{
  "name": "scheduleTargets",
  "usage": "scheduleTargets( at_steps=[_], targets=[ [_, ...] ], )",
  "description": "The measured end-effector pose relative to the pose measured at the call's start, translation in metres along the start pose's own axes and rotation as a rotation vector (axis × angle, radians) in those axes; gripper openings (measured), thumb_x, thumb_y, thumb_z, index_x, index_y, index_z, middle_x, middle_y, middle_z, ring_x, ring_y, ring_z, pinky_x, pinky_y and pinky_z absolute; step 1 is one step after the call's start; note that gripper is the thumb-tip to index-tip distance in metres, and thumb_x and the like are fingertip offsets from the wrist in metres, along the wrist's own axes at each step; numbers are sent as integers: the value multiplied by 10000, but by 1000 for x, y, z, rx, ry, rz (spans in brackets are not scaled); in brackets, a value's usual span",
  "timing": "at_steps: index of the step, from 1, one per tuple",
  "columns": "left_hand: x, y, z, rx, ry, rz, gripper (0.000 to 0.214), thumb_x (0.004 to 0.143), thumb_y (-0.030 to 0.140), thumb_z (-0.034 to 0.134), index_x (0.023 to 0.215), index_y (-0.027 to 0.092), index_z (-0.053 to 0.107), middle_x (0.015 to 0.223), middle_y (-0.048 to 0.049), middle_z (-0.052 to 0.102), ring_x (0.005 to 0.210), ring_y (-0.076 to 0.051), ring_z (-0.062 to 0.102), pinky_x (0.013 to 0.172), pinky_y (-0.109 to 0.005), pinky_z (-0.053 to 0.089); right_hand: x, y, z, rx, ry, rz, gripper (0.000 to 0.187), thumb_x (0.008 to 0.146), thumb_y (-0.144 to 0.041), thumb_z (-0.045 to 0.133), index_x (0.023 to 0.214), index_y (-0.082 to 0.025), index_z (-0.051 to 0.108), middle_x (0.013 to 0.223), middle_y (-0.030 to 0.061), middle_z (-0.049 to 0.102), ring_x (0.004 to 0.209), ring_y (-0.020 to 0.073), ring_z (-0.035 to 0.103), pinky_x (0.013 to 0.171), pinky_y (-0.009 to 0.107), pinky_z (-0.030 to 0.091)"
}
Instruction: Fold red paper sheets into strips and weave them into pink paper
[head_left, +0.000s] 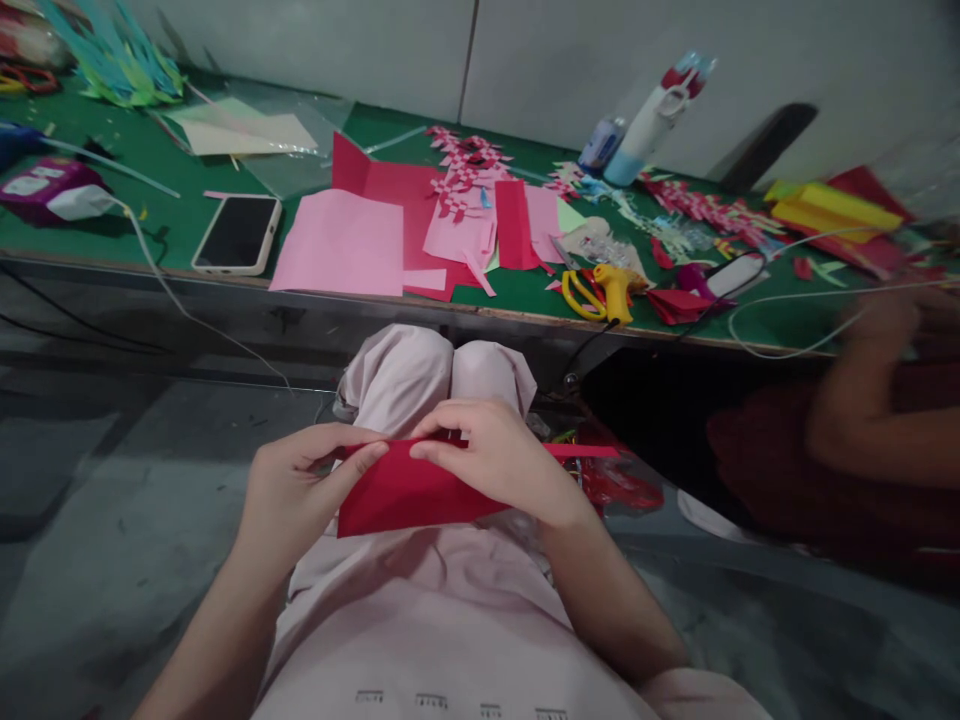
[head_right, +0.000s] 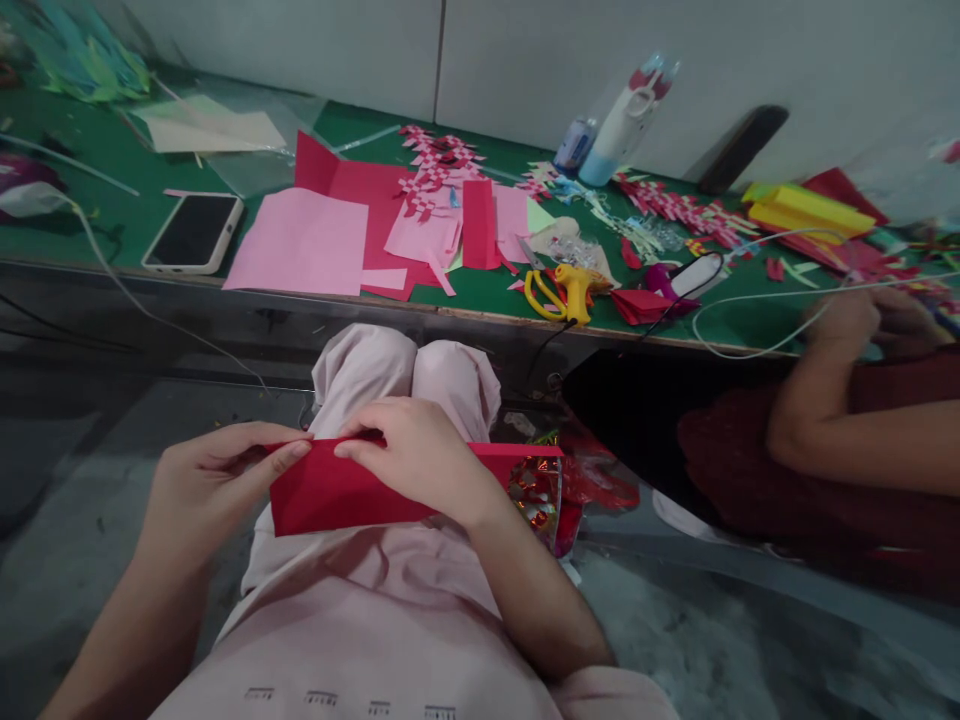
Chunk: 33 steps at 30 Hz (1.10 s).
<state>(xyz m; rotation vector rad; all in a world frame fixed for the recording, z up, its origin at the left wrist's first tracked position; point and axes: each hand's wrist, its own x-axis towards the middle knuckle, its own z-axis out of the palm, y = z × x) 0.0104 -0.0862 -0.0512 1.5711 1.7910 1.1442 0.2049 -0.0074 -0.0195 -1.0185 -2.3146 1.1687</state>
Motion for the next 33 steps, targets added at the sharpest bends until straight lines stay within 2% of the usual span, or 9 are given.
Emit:
scheduleTargets(
  at_steps=[9,16,21,24,30,33],
  targets=[
    [-1,3,-5,19,12,38,65,756,295,702,784,269,754,779,23,761,696,-134,682,632,-195,537,-9,-2,-7,-47,35,-13,111,848,-224,631,885,-195,731,918,14,738,859,132,646,776,245,455],
    [-2,5,-6,-19,30,-109,114,735,361,706,774,267,758,730,17,750,661,-146,672,578,-206,534,-7,-4,-7,-87,27,-30,130,864,-208,607,881,-192,735,908,22,741,856,139,647,779,253,454],
    [4,1,-7,-65,-53,-243,169,701,407,728,765,253,758,706,1,748,642,-160,676,518,-198,524,-5,-1,-6,-72,-10,-4,142,868,-194,595,889,-190,735,914,22,743,853,137,648,772,250,448],
    [10,-1,-9,-102,-154,-263,216,696,438,728,755,232,752,693,-15,742,638,-172,678,513,-206,524,-3,2,-4,-83,-32,10,139,867,-193,596,875,-188,735,909,24,743,839,137,645,769,250,443],
    [19,1,-10,68,-376,-122,189,762,409,656,802,258,761,825,-10,766,739,-177,694,627,-223,538,-1,5,0,-143,-63,-52,127,862,-189,607,856,-164,732,870,31,738,808,136,631,770,255,433],
    [21,6,-9,117,-430,-63,187,782,394,627,804,269,765,835,-5,767,742,-177,697,637,-230,533,0,4,2,-146,-81,-75,127,864,-179,604,870,-157,729,878,34,734,820,135,627,780,254,435]
  ],
)
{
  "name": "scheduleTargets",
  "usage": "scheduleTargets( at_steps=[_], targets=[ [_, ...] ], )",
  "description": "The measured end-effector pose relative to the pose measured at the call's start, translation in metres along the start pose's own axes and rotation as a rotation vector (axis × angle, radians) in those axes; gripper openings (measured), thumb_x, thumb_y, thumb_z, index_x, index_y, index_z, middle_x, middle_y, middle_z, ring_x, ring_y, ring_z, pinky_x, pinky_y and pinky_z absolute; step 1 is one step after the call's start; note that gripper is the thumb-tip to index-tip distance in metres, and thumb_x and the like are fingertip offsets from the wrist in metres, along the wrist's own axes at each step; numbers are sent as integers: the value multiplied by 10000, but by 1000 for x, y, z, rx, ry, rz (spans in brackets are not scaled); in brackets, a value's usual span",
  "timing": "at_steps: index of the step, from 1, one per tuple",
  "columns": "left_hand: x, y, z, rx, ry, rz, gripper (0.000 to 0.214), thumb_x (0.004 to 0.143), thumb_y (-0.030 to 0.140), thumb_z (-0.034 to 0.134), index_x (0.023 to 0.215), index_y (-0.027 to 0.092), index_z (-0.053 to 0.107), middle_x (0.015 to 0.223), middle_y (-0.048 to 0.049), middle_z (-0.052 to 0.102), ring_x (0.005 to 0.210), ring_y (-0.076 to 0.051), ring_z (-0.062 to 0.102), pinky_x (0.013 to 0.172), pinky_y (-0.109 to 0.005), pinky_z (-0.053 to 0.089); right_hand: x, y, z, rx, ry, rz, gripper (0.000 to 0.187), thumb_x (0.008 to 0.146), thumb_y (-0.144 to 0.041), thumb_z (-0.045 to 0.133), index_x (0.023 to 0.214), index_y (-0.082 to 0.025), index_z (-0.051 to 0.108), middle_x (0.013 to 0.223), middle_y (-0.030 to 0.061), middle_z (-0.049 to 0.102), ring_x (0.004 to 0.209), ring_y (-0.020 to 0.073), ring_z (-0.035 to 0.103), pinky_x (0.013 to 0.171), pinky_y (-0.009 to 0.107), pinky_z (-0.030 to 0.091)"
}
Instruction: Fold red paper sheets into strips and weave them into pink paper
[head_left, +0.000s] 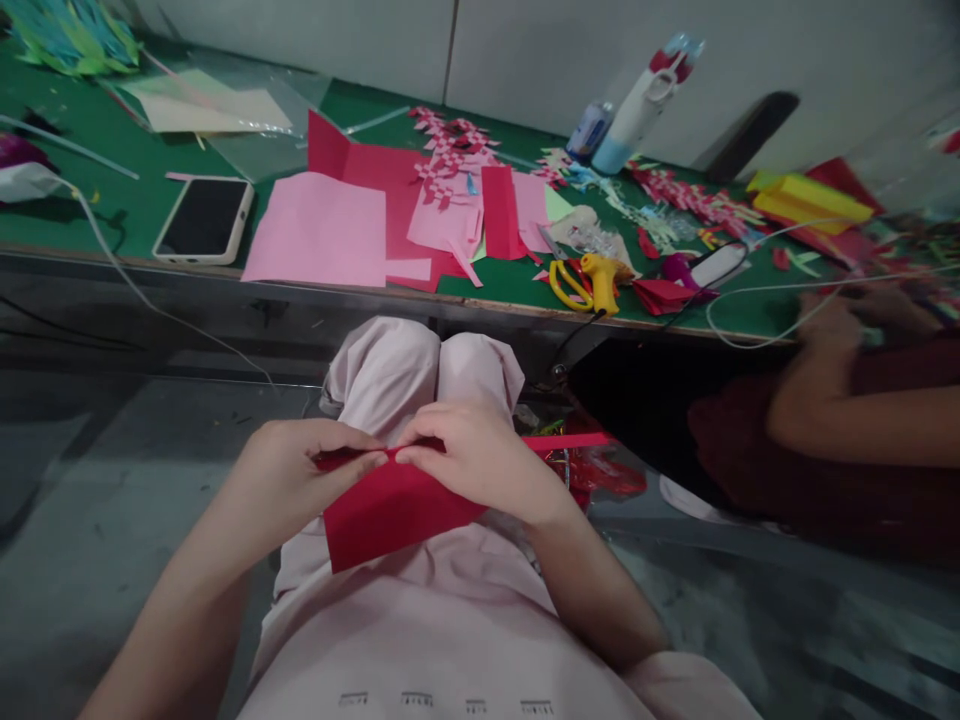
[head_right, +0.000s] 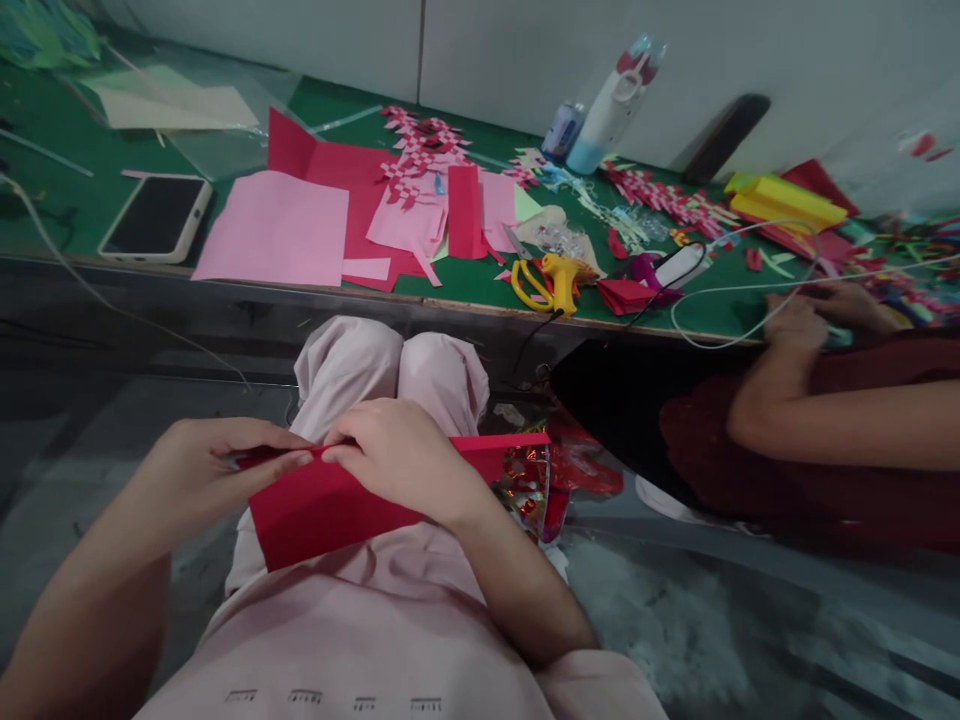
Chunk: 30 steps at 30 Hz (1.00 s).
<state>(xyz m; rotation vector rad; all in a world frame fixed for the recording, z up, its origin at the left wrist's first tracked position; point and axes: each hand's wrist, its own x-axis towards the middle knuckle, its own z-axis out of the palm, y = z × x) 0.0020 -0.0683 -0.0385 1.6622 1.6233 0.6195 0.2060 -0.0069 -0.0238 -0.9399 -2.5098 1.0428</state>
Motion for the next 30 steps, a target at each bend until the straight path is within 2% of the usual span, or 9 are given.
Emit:
scheduleTargets(
  at_steps=[5,13,22,30],
  targets=[
    [1,4,0,-2,6,15,167,780,351,617,755,270,760,776,1,762,681,-171,691,579,-217,517,0,0,2,5,7,-22,157,885,-176,571,868,-158,725,875,33,729,824,133,619,781,251,435],
    [3,6,0,21,-31,40,162,778,303,599,779,258,755,818,2,760,720,-172,689,602,-212,517,1,1,6,-38,-22,-34,192,916,-214,539,905,-161,723,926,47,731,871,145,625,809,263,429],
    [0,2,-7,42,-49,-7,171,791,346,611,791,258,758,833,6,760,736,-178,687,602,-215,520,-13,13,-8,37,-12,120,139,865,-233,614,904,-187,740,940,36,743,876,151,658,811,264,450],
    [2,0,-10,63,-84,-4,177,801,380,609,798,278,753,819,29,757,719,-166,675,608,-204,514,-16,12,-9,18,-3,110,156,875,-230,597,897,-190,746,927,30,746,867,147,660,811,261,449]
  ],
)
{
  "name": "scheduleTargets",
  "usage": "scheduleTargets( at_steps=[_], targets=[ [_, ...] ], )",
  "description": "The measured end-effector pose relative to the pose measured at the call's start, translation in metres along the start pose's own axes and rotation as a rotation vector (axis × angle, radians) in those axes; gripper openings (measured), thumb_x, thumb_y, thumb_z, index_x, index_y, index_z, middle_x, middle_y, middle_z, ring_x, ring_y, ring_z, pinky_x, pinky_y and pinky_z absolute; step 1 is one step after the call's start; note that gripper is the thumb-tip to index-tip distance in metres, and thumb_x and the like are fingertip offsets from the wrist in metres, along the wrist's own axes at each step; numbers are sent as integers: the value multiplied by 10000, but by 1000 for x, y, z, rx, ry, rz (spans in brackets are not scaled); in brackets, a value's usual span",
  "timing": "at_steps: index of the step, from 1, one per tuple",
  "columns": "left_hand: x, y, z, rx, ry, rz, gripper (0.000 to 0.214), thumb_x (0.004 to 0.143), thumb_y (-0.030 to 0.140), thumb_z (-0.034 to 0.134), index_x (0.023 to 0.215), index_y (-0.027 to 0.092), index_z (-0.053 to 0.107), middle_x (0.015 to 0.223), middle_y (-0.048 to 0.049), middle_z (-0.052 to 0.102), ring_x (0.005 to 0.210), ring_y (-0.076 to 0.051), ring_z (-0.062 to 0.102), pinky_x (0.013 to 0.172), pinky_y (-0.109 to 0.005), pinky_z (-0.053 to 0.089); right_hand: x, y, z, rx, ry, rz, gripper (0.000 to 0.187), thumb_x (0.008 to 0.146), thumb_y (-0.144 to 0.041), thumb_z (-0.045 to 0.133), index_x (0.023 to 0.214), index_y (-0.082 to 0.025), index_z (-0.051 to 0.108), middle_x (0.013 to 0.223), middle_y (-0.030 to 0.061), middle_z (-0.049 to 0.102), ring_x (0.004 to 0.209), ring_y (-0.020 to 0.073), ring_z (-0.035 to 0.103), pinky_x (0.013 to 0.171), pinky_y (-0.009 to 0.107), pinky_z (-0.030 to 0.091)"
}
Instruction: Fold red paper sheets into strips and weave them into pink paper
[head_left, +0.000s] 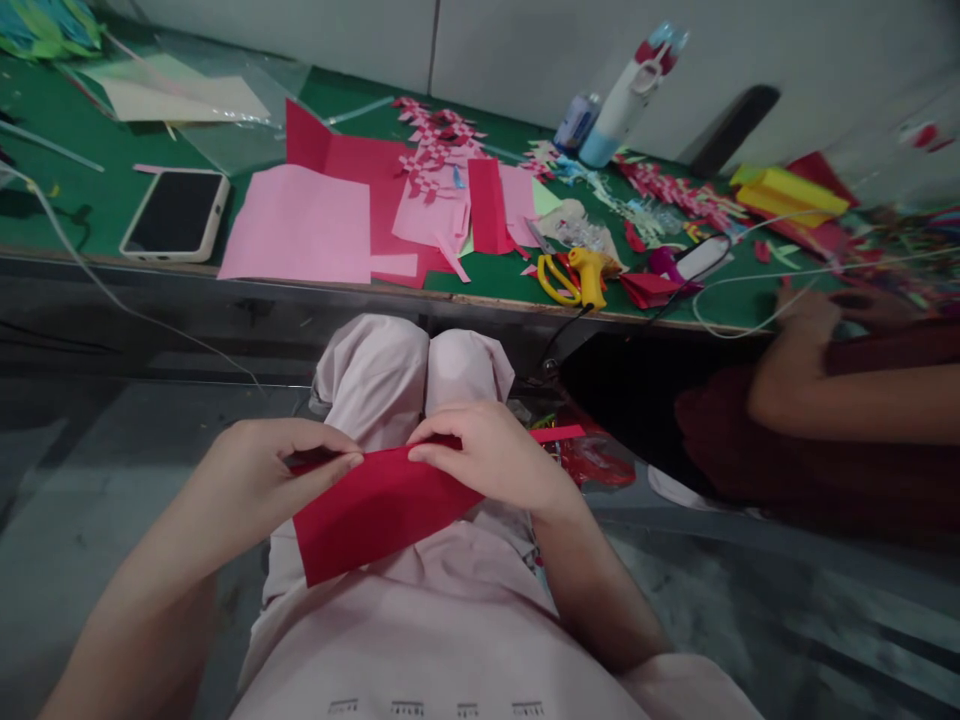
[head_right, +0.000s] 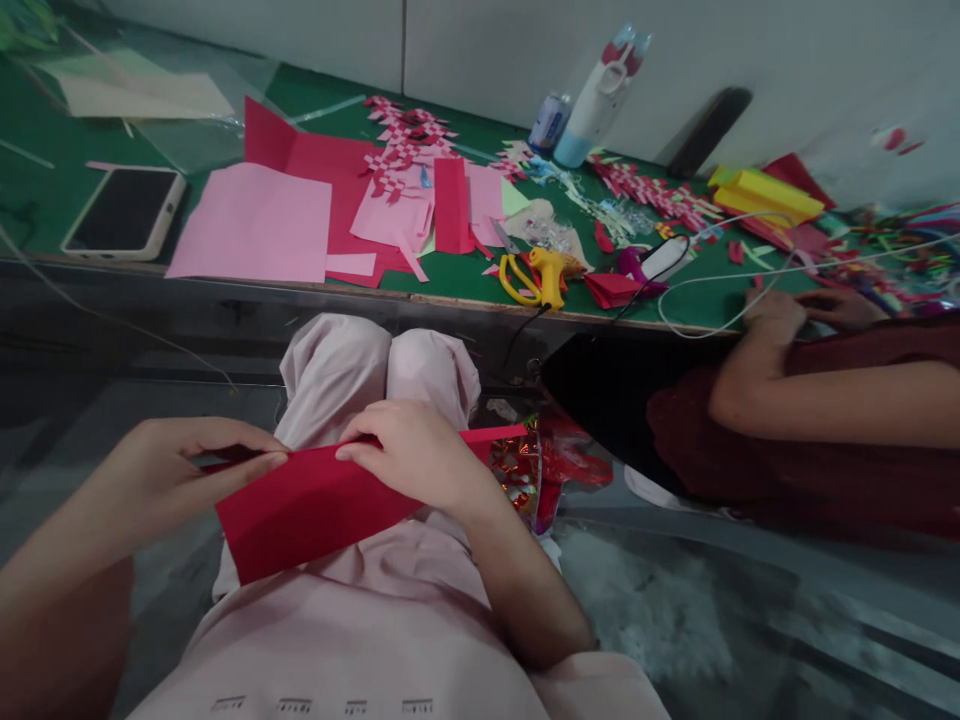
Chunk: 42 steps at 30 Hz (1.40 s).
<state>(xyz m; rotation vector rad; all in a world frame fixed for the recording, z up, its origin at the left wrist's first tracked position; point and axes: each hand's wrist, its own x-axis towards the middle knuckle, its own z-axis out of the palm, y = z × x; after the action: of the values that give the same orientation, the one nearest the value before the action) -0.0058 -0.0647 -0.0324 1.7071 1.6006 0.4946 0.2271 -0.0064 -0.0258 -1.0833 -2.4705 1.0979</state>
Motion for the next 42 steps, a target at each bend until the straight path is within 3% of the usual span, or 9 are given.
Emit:
scheduleTargets(
  at_steps=[9,16,21,29,42],
  targets=[
    [3,-6,-3,17,-52,-5,223,819,401,578,834,262,750,843,10,759,721,-180,683,600,-214,513,2,1,3,-23,0,3,186,893,-197,557,897,-190,743,912,27,746,838,142,650,777,260,429],
    [15,11,0,279,-57,75,213,807,361,551,809,311,758,783,23,758,654,-173,681,546,-225,455,7,-1,7,-75,-22,-7,200,902,-198,538,921,-169,735,938,56,734,859,153,638,781,271,427],
    [24,18,7,266,-34,132,242,763,269,535,779,318,772,745,-11,759,604,-182,672,490,-234,419,10,-4,8,-93,-31,-40,192,895,-184,541,901,-161,732,927,61,728,854,155,629,789,277,426],
    [26,20,7,233,-86,117,205,763,300,546,745,305,751,701,19,737,591,-150,645,520,-227,413,10,-3,10,-104,-2,-70,215,912,-187,514,904,-150,726,919,55,725,849,155,626,767,269,428],
    [23,16,3,230,-25,128,191,746,313,568,754,304,759,741,7,747,606,-170,657,537,-243,434,1,6,0,-99,31,13,147,867,-215,599,900,-181,738,943,42,739,890,170,652,799,280,437]
  ],
)
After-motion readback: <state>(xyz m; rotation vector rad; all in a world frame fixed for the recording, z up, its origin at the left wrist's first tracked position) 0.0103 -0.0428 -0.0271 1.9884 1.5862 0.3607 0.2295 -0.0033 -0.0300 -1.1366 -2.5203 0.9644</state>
